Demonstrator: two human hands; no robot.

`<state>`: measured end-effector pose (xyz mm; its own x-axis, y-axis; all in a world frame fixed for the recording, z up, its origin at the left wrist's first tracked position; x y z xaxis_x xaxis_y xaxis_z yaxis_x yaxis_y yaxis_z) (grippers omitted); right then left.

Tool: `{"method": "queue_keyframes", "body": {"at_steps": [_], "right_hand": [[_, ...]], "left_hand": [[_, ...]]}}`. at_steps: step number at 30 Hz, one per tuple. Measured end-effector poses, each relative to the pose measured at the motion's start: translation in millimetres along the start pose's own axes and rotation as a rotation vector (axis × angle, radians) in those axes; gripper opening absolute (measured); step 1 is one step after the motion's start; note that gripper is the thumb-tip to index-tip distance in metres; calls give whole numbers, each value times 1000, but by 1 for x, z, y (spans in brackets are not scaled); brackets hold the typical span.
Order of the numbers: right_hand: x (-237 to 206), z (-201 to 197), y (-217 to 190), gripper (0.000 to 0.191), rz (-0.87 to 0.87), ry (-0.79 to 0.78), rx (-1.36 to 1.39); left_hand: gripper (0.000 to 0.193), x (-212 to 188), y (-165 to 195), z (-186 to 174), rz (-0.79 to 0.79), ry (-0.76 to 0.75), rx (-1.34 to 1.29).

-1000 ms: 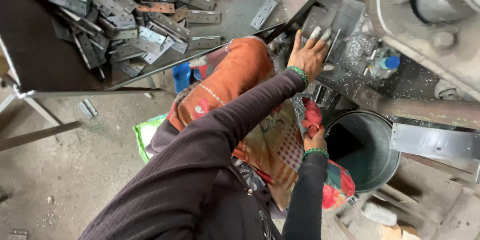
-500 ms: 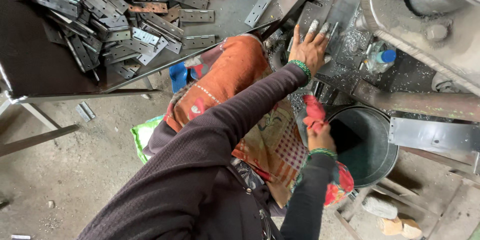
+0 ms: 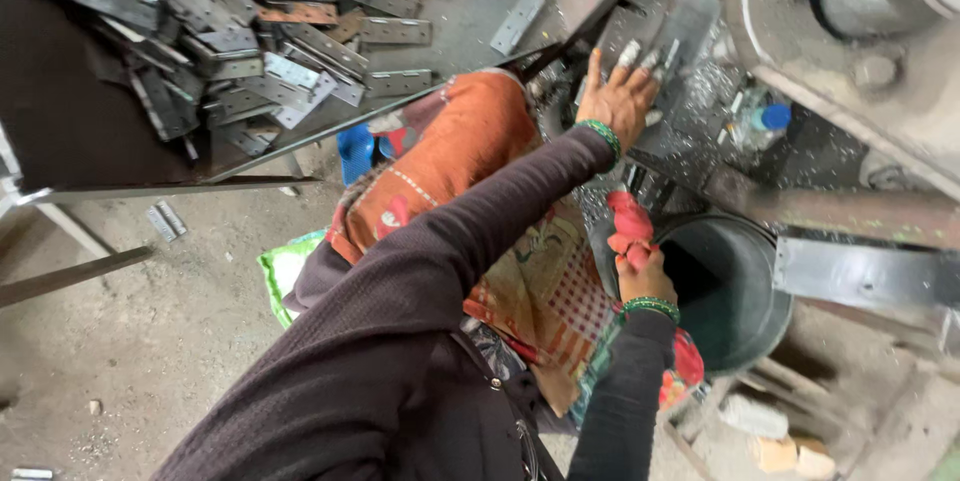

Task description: The person sits on the floor at a bench grinding machine and processes small flat metal pieces, picking pieces from a large bin, holding each against the machine to grind its edge, and moving finished pieces aside while metal shavings collect around the work area.

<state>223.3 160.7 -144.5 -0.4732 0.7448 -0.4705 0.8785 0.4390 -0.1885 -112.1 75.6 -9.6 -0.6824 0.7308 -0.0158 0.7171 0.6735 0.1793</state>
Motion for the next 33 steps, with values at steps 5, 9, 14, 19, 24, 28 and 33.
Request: {"method": "queue_keyframes", "body": {"at_steps": [5, 9, 14, 19, 24, 28, 33], "right_hand": [[-3, 4, -3, 64, 8, 48, 65], [-5, 20, -13, 69, -26, 87, 179], [-4, 27, -12, 72, 23, 51, 142], [1, 18, -10, 78, -77, -11, 121], [-1, 9, 3, 74, 16, 32, 53], [-4, 19, -4, 74, 1, 51, 93], [-4, 30, -14, 76, -26, 57, 153]], "left_hand": [[52, 1, 1, -3, -4, 52, -48], [56, 4, -3, -9, 5, 87, 6], [56, 2, 0, -9, 31, 52, -49], [56, 1, -3, -9, 32, 65, 0], [50, -2, -2, 3, 36, 10, -18], [57, -1, -3, -8, 29, 136, 11], [56, 1, -1, 8, 63, -56, 11]]}}
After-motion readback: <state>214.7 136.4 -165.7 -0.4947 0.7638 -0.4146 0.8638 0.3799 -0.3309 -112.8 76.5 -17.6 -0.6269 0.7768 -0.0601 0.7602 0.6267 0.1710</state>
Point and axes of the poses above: each hand's wrist, its own x-axis towards the middle knuckle, its own z-axis out of the palm, y = z × x, the point moved 9 cm from there along x, towards the middle knuckle, and after that the axes turned 12 degrees about x, right-handed, at the moved point
